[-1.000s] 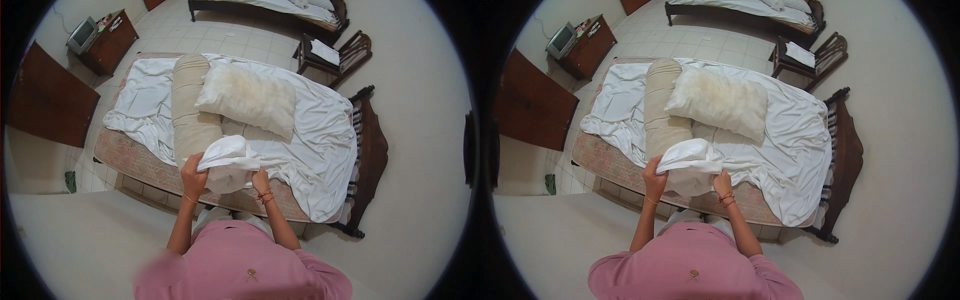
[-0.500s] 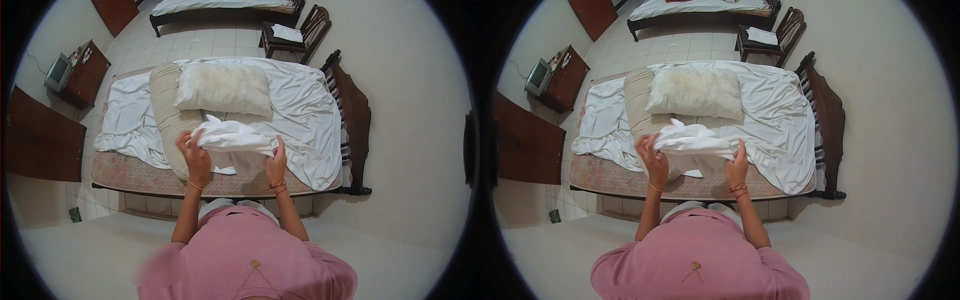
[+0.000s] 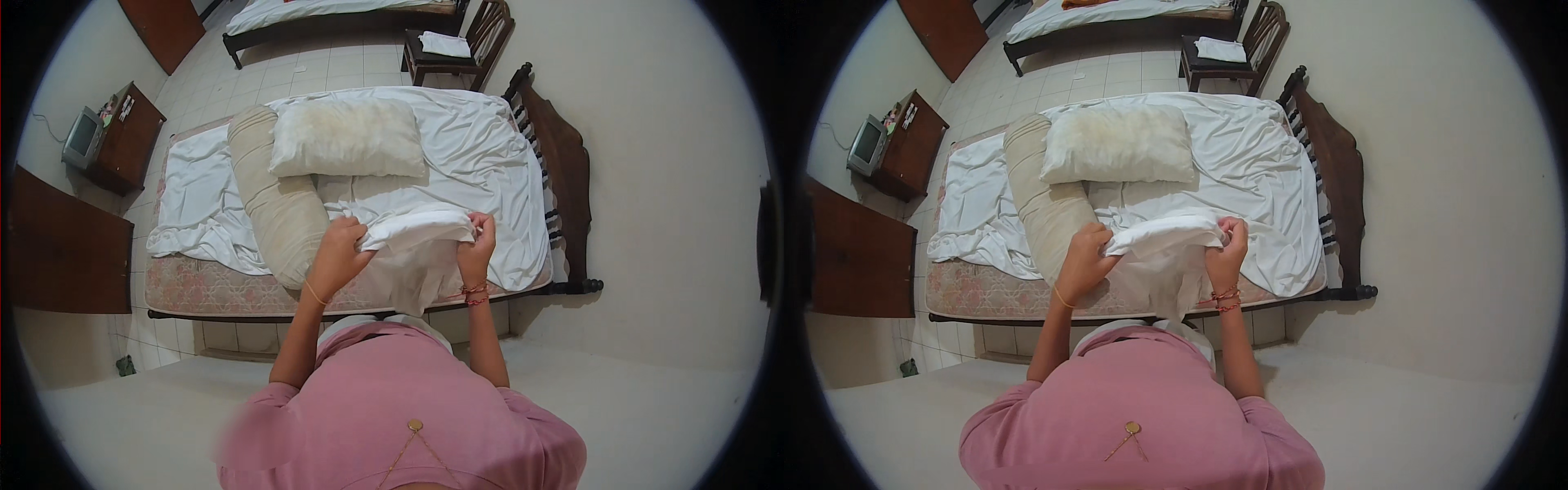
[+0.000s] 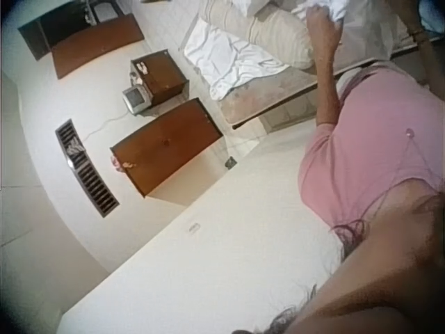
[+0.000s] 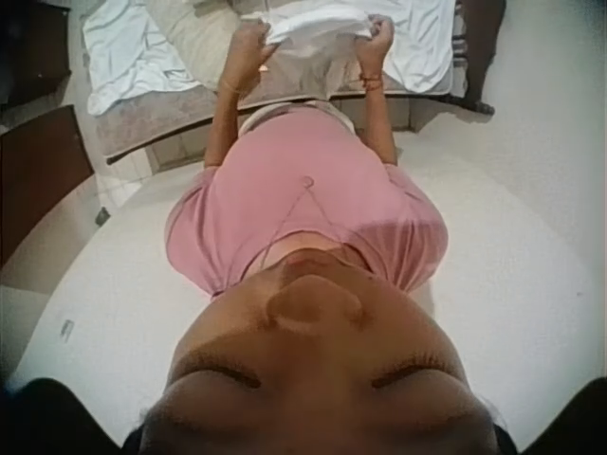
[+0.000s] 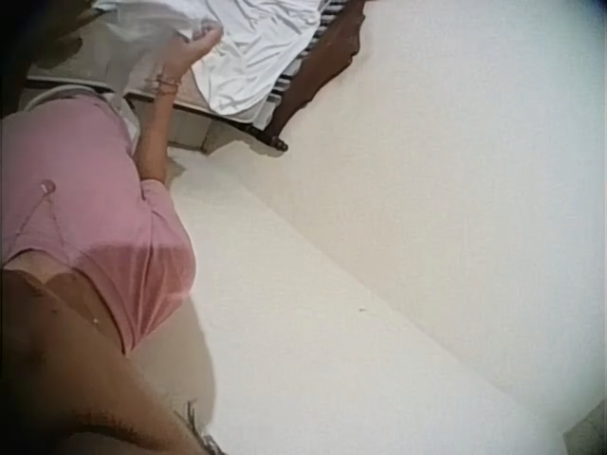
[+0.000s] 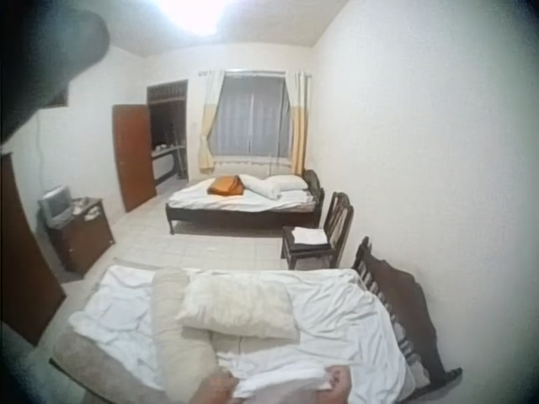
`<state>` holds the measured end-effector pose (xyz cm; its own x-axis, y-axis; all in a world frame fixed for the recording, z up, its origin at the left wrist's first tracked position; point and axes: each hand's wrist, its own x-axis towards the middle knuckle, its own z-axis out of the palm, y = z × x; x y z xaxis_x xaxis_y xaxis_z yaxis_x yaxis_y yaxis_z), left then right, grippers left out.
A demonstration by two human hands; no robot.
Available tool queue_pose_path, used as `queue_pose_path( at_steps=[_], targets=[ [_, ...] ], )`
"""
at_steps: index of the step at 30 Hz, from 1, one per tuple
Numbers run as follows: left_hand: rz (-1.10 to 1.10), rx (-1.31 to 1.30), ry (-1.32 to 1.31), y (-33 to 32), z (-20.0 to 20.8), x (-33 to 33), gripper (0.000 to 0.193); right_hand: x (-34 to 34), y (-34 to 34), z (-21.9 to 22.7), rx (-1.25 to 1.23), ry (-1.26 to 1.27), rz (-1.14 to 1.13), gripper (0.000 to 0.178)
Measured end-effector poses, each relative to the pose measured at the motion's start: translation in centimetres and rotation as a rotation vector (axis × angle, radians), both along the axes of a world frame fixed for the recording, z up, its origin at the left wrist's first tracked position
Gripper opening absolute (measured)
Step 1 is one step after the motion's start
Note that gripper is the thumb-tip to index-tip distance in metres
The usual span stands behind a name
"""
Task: The person is folding bed linens and placing them on a chair.
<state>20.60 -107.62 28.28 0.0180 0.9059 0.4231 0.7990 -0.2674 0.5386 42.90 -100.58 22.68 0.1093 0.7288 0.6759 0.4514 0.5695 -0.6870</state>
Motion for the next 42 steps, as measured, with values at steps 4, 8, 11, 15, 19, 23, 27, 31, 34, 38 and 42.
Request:
queue_pose_path(
  at_steps=[4,8,11,15,19,23,27,31,34,38,42],
  targets=[
    [-0.224,-0.736,-0.214,0.3,1.1,1.5,0.026,-0.1,-1.2,0.1,-0.375,0.061,0.056,0.033],
    [-0.182,-0.518,-0.576,0.9,-5.1,1.5,0.042,-0.1,-0.8,0.9,-0.482,-0.096,0.159,0.06],
    [-0.299,-0.65,-1.26,1.2,1.0,1.5,0.048,1.0,-0.9,0.0,-0.555,-0.254,0.361,0.092],
    [-0.162,-0.435,-1.669,0.4,1.9,1.7,0.043,0.8,-2.4,-8.0,-0.838,0.219,0.734,0.107],
    [-0.126,-0.341,-1.753,-0.3,2.6,1.4,0.044,2.6,-5.2,-16.4,-1.179,-0.035,1.19,0.076],
    [-0.048,-0.288,-1.615,-1.2,2.4,0.2,0.049,0.4,-5.3,-12.5,-1.311,-0.862,1.114,0.033],
    [0.013,-0.288,-1.204,-2.5,2.3,-0.7,0.047,-1.4,-3.5,-9.7,-1.315,-0.721,0.853,0.032],
    [-0.213,-0.438,-1.006,-2.5,3.6,-2.4,0.039,-2.0,-1.5,-9.8,-1.602,0.437,0.764,0.025],
    [-0.08,-0.415,-1.005,-2.7,3.7,-2.8,0.03,-2.8,-0.6,-10.6,-1.451,1.268,0.829,0.023],
    [0.144,-0.138,-0.607,-3.4,3.2,-4.8,0.015,-3.2,0.8,-12.0,-1.08,1.675,0.639,0.02],
    [0.364,0.105,-0.566,-2.0,2.7,-4.9,0.014,-2.0,2.8,-16.5,-0.794,0.787,0.291,0.026]
  ],
)
